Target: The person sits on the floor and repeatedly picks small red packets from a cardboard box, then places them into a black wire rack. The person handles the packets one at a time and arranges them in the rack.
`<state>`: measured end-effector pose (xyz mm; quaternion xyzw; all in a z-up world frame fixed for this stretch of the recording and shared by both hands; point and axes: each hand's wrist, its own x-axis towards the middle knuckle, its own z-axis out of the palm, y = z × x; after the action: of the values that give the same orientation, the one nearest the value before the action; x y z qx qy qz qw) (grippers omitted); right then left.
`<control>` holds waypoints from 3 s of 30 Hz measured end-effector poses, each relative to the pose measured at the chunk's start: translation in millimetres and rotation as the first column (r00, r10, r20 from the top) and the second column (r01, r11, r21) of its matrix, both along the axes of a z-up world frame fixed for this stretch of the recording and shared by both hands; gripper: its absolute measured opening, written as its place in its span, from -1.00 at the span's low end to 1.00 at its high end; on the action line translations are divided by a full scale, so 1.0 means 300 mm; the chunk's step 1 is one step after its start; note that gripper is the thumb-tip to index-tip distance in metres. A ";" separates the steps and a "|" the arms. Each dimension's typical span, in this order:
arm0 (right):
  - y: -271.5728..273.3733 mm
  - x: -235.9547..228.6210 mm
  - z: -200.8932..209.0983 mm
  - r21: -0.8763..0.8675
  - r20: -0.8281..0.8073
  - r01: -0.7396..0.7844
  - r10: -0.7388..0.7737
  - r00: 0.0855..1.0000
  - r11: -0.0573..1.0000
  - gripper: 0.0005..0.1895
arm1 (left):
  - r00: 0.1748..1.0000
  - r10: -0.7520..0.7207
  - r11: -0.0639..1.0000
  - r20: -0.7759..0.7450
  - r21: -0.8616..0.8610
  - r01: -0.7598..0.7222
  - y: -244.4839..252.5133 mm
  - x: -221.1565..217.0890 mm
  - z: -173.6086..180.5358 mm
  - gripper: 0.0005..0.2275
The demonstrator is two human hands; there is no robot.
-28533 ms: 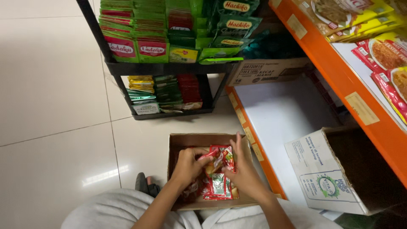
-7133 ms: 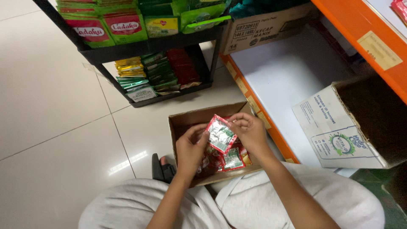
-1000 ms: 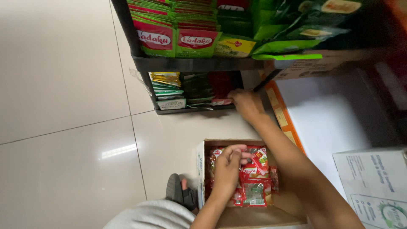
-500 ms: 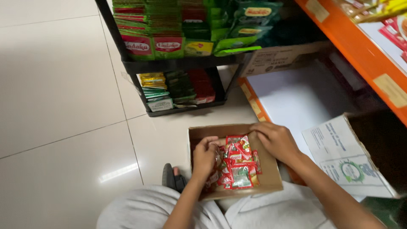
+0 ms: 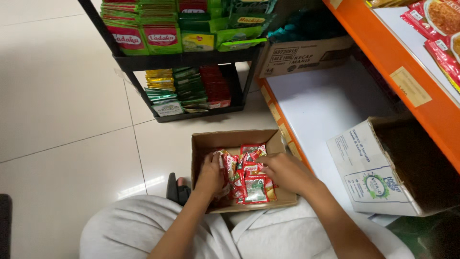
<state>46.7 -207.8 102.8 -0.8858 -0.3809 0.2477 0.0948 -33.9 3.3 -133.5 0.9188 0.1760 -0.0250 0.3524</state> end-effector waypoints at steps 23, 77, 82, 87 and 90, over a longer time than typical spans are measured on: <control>-0.043 0.003 0.032 -0.115 -0.148 -0.053 0.036 0.988 0.992 -0.51 | 0.956 -0.221 0.753 -0.191 0.590 0.292 0.033 0.089 -0.014 -0.76; 0.053 0.122 -0.093 0.281 -0.487 0.565 -0.392 0.781 0.776 0.09 | 0.817 0.352 -0.073 -0.456 -0.884 -0.462 -0.219 0.090 0.395 -0.69; 0.066 0.095 -0.083 0.369 -0.373 0.413 -0.274 0.887 0.833 0.15 | 0.794 0.366 -0.087 -0.485 -0.867 -0.490 -0.212 0.079 0.405 -0.77; 0.156 0.069 0.043 -0.242 -0.222 0.485 -0.534 0.815 0.840 0.24 | 0.712 0.311 -0.143 -0.630 -0.771 -0.620 -0.215 0.064 0.335 -0.67; 0.050 0.111 -0.122 0.184 -0.412 0.574 -0.468 0.782 0.798 0.00 | 0.764 0.341 -0.208 -0.548 -0.837 -0.507 -0.247 0.077 0.322 -0.68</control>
<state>80.0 -192.7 66.3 -0.8738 -0.1281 0.3024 0.3586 -10.9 -70.7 -37.0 0.2679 0.4245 -0.0740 0.8617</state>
